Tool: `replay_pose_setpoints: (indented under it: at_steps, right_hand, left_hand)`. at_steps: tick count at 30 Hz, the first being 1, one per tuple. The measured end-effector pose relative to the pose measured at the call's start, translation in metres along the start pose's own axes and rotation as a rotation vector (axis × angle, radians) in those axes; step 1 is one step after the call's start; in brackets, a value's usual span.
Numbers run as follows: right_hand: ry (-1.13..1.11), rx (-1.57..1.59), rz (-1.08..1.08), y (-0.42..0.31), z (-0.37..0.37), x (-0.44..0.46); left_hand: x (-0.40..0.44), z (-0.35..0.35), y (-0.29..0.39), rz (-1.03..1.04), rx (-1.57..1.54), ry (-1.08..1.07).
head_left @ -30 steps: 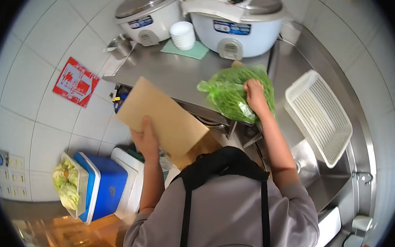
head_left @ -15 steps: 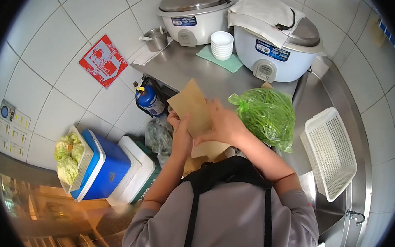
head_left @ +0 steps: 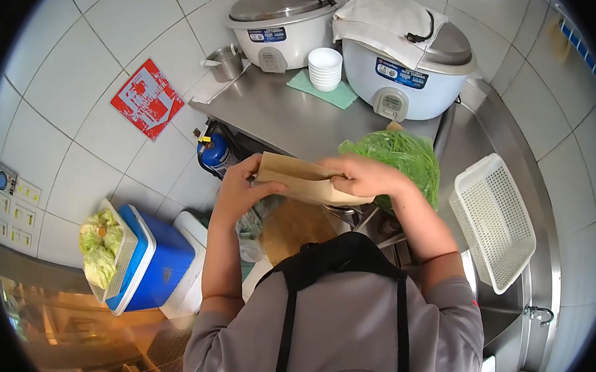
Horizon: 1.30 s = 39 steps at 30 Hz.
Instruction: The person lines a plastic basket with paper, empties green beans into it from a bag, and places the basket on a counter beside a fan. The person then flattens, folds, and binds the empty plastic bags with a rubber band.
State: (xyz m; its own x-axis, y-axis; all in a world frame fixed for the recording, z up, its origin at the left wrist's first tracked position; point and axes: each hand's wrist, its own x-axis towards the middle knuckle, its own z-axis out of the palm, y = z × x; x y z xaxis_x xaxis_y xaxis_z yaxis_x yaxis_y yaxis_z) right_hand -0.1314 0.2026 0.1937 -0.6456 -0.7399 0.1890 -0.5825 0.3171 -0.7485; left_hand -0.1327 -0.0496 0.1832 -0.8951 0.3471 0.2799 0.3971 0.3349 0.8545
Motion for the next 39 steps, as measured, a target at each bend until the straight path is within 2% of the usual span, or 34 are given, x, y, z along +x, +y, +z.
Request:
replay_pose_setpoints:
  at_steps: [1,3,4,5,7,8,11,14,20,22,25,26,28,30,31,32,33,34,35,36,37,38,39]
  right_hand:
    - [-0.045,0.063,0.026,-0.006,-0.007,-0.001]
    - [0.146,-0.028,-0.085,-0.009,-0.001,-0.005]
    - [0.202,-0.111,-0.047,-0.013,0.005,-0.005]
    - [0.255,-0.192,-0.005,-0.017,0.010,-0.005]
    - [0.276,-0.426,0.266,-0.031,0.018,0.000]
    - [0.302,-0.439,0.329,-0.035,0.017,0.001]
    - [0.256,-0.361,0.264,-0.034,0.007,-0.008]
    - [0.303,-0.419,0.195,-0.034,0.010,-0.013]
    - [0.248,-0.561,0.260,-0.037,0.027,-0.039]
    - [0.281,-0.546,0.298,-0.040,0.032,-0.062]
    - [0.400,-0.617,0.287,-0.040,0.040,-0.079]
    - [0.381,-0.588,0.344,-0.042,0.039,-0.086]
    - [0.335,-0.533,0.450,-0.052,0.030,-0.105]
    - [0.484,-0.319,0.409,-0.039,0.036,-0.123]
    - [0.556,-0.211,0.382,-0.032,0.040,-0.132]
    - [0.498,-0.096,0.535,-0.028,0.041,-0.141]
    - [0.570,-0.277,0.604,-0.027,0.045,-0.146]
    - [0.639,-0.461,0.673,-0.029,0.052,-0.149]
    - [0.708,-0.645,0.741,-0.031,0.058,-0.149]
    - [0.839,-0.765,0.644,-0.056,0.055,-0.141]
    - [0.841,-0.973,0.546,-0.077,0.052,-0.129]
    - [0.832,-1.171,0.445,-0.096,0.051,-0.116]
    - [0.754,-1.240,0.474,-0.100,0.053,-0.114]
  left_hand:
    - [0.004,0.001,0.005,-0.114,-0.126,-0.125]
    - [0.007,0.016,0.012,-0.087,-0.049,0.050]
    - [0.008,0.022,0.007,-0.081,0.027,0.098]
    - [0.009,0.026,0.005,-0.075,0.104,0.142]
    - [0.006,0.039,0.013,-0.027,-0.067,0.260]
    - [0.003,0.043,0.015,-0.008,-0.153,0.313]
    - [0.003,0.040,0.011,0.014,-0.322,0.128]
    - [-0.003,0.045,0.021,-0.061,-0.017,-0.010]
    - [-0.023,0.048,0.022,0.048,0.051,0.060]
    - [-0.024,0.043,0.023,0.048,-0.120,0.081]
    - [-0.017,0.046,0.010,0.031,-0.202,0.105]
    - [-0.017,0.045,0.015,-0.140,-0.372,0.205]
    - [-0.008,0.045,0.001,-0.110,-0.440,0.130]
    - [0.000,0.051,-0.005,-0.037,-0.481,0.062]
    - [0.004,0.052,-0.008,-0.035,-0.382,-0.010]
    - [0.010,0.055,-0.012,-0.028,-0.287,-0.079]
    - [0.016,0.059,-0.010,-0.019,-0.193,-0.146]
    - [0.018,0.073,0.001,0.166,0.062,-0.092]
    - [0.025,0.084,0.004,0.296,0.214,-0.166]
    - [0.032,0.093,0.004,0.429,0.366,-0.241]
    - [0.037,0.104,0.007,0.562,0.513,-0.309]
    - [0.038,0.115,0.017,0.709,0.502,-0.385]
    - [0.037,0.125,0.032,0.858,0.490,-0.462]
